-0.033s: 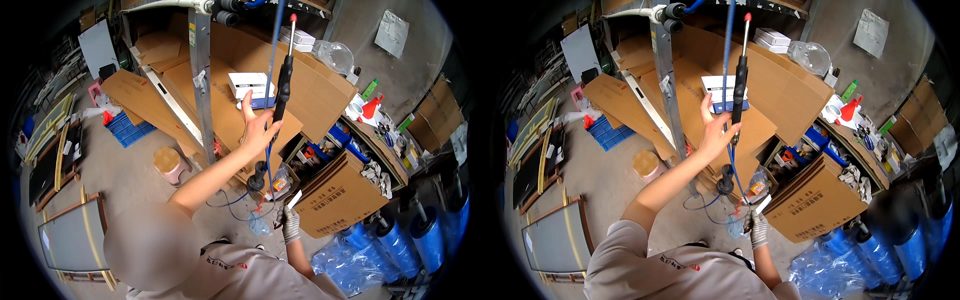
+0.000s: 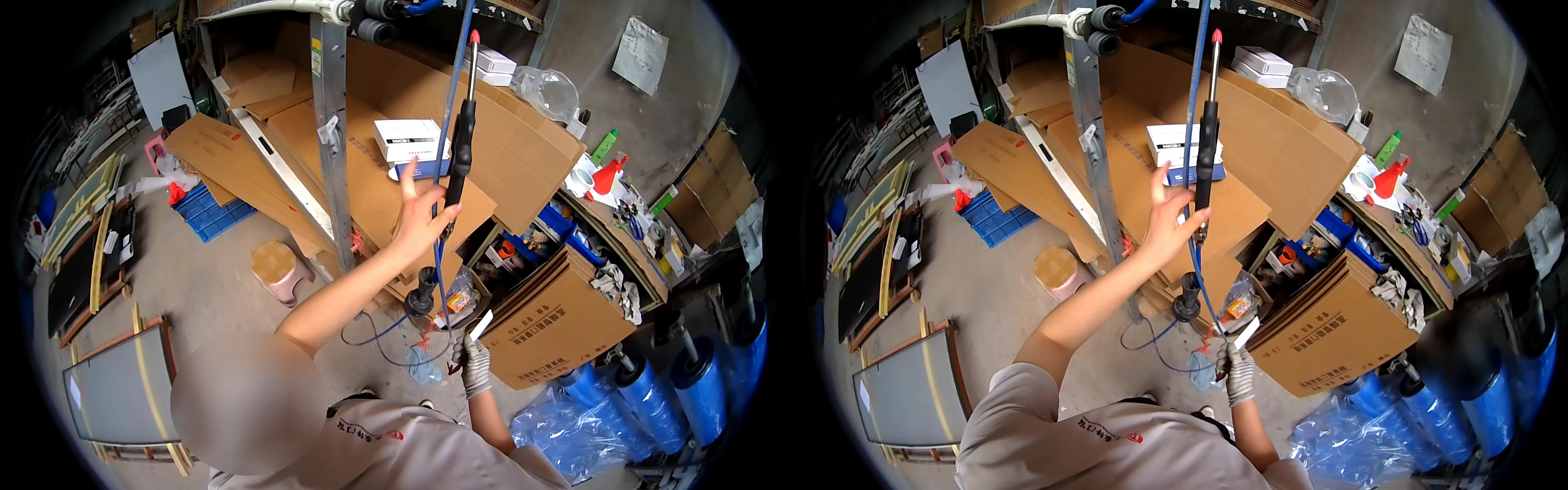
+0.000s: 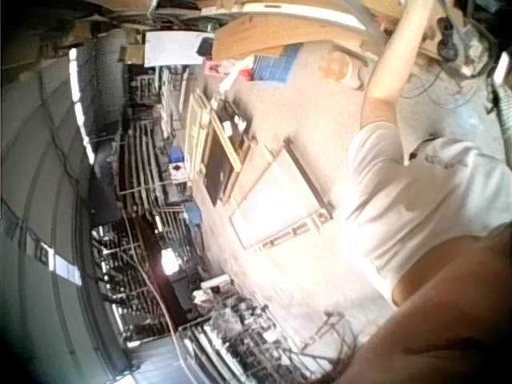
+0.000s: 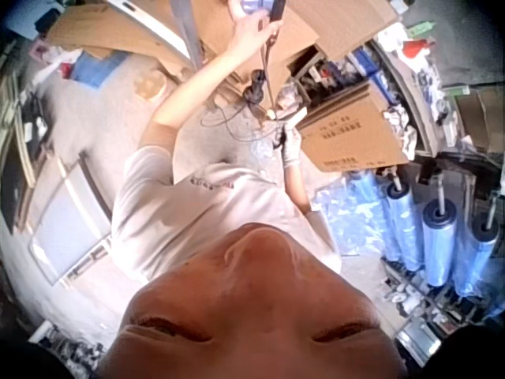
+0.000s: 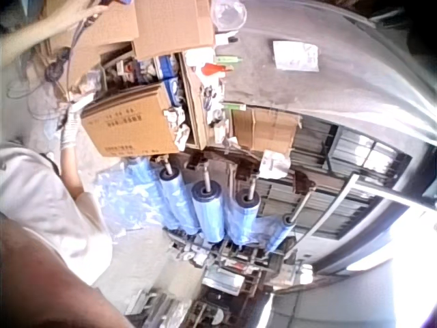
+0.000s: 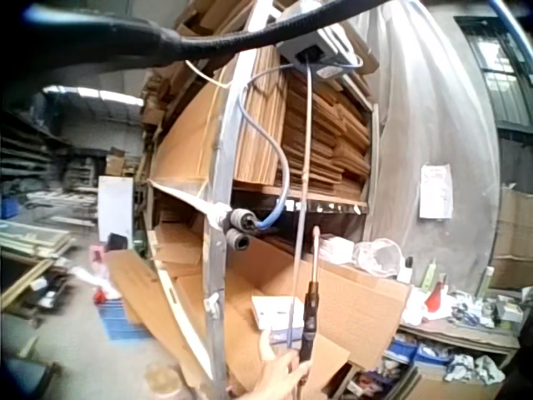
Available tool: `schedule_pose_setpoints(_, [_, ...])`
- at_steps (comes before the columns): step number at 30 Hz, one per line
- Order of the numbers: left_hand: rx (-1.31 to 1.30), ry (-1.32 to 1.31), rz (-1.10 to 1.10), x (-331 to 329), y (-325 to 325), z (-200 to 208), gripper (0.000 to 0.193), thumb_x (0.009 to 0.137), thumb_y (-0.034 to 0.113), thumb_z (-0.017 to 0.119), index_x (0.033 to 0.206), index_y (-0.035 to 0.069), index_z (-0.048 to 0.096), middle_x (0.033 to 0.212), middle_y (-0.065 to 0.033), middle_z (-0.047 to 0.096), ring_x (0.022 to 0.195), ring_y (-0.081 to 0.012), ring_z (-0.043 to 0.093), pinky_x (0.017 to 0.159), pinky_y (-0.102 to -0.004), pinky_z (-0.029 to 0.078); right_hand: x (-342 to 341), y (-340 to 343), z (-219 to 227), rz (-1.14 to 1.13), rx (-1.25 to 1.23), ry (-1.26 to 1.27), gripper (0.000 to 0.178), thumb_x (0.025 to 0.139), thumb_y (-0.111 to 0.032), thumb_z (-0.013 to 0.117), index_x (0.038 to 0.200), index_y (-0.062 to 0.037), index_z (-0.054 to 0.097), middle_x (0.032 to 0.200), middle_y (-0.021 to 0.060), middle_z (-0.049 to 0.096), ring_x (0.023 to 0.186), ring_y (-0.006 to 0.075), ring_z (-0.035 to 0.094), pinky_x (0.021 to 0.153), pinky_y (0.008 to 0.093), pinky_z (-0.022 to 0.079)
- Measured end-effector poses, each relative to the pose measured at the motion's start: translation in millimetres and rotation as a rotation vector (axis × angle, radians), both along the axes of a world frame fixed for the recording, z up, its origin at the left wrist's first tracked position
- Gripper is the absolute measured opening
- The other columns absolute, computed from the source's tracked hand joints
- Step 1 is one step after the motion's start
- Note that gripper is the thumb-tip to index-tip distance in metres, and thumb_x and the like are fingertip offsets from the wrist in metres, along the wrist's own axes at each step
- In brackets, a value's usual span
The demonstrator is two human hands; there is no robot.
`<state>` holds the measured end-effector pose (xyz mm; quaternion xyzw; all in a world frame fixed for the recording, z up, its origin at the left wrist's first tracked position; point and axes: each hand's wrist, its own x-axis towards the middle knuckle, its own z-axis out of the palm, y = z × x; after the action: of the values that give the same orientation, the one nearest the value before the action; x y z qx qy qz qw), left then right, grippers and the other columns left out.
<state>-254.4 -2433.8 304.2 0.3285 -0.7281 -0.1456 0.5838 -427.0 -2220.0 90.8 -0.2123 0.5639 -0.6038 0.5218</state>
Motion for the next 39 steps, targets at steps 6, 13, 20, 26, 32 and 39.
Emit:
schedule_pose_setpoints(6, [0.041, -0.049, -0.304, 19.4, 21.6, -35.1, 0.053, 0.087, 0.015, 0.063, 0.137, 0.014, 0.047, 0.124, -0.0264, 0.053, 0.096, -0.0372, 0.063, 0.077, -0.0379, 0.053, 22.7, -40.8, 8.2, 0.010, -0.165, 0.149, 0.029, 0.094, -0.026, 0.059, 0.108, 0.0001, 0.062, 0.086, -0.0007, 0.062, 0.073, 0.0065, 0.053, 0.069, 0.0216, 0.045])
schedule_pose_setpoints(13, [0.053, -0.232, -0.014, 31.3, 64.3, -51.2, 0.062, 0.088, 0.011, 0.058, 0.143, 0.031, 0.038, 0.101, -0.0195, 0.063, 0.069, -0.0374, 0.063, 0.060, -0.0427, 0.053, 94.4, -103.9, 87.4, 0.246, -0.380, -0.416, 0.025, 0.098, -0.025, 0.052, 0.113, -0.0064, 0.057, 0.092, -0.0034, 0.056, 0.079, 0.0041, 0.050, 0.071, 0.0182, 0.043])
schedule_pose_setpoints(20, [0.274, -0.037, -0.095, 38.1, 105.3, -59.8, 0.097, 0.087, 0.018, 0.065, 0.150, 0.016, -0.009, 0.133, -0.0238, 0.046, 0.099, -0.0272, 0.059, 0.086, -0.0360, 0.048, 96.9, -90.1, 78.9, 0.385, -0.414, -0.276, 0.036, 0.100, -0.029, 0.047, 0.124, -0.0031, 0.053, 0.104, 0.0035, 0.058, 0.094, 0.0108, 0.056, 0.081, 0.0266, 0.047])
schedule_pose_setpoints(26, [0.652, 0.666, -0.066, 18.6, 160.4, -108.4, 0.040, 0.097, 0.012, 0.051, 0.133, 0.005, 0.034, 0.093, -0.0042, 0.053, 0.083, -0.0132, 0.053, 0.078, -0.0286, 0.046, 61.7, -53.4, 56.8, 0.602, -0.486, 0.129, 0.029, 0.099, -0.034, 0.048, 0.099, -0.0073, 0.059, 0.074, 0.0006, 0.054, 0.062, 0.0038, 0.047, 0.052, 0.0212, 0.040])
schedule_pose_setpoints(32, [0.537, 0.790, 0.502, 18.9, 271.6, -136.0, 0.026, 0.099, 0.018, 0.050, 0.121, 0.007, 0.043, 0.081, -0.0033, 0.049, 0.071, -0.0125, 0.046, 0.068, -0.0279, 0.041, -15.2, -149.4, -4.5, 0.613, -0.068, -0.007, 0.030, 0.097, -0.037, 0.050, 0.087, -0.0093, 0.058, 0.060, -0.0012, 0.052, 0.047, 0.0108, 0.048, 0.042, 0.0261, 0.038])
schedule_pose_setpoints(39, [0.450, 0.724, 1.111, 9.4, 424.5, -139.9, 0.024, 0.098, 0.020, 0.051, 0.117, 0.007, 0.045, 0.078, 0.0002, 0.049, 0.070, -0.0097, 0.046, 0.066, -0.0252, 0.040, -70.7, -364.2, 46.4, 0.663, -0.511, 1.020, 0.029, 0.096, -0.033, 0.053, 0.095, -0.0046, 0.055, 0.082, 0.0079, 0.051, 0.074, 0.0195, 0.050, 0.065, 0.0323, 0.040])
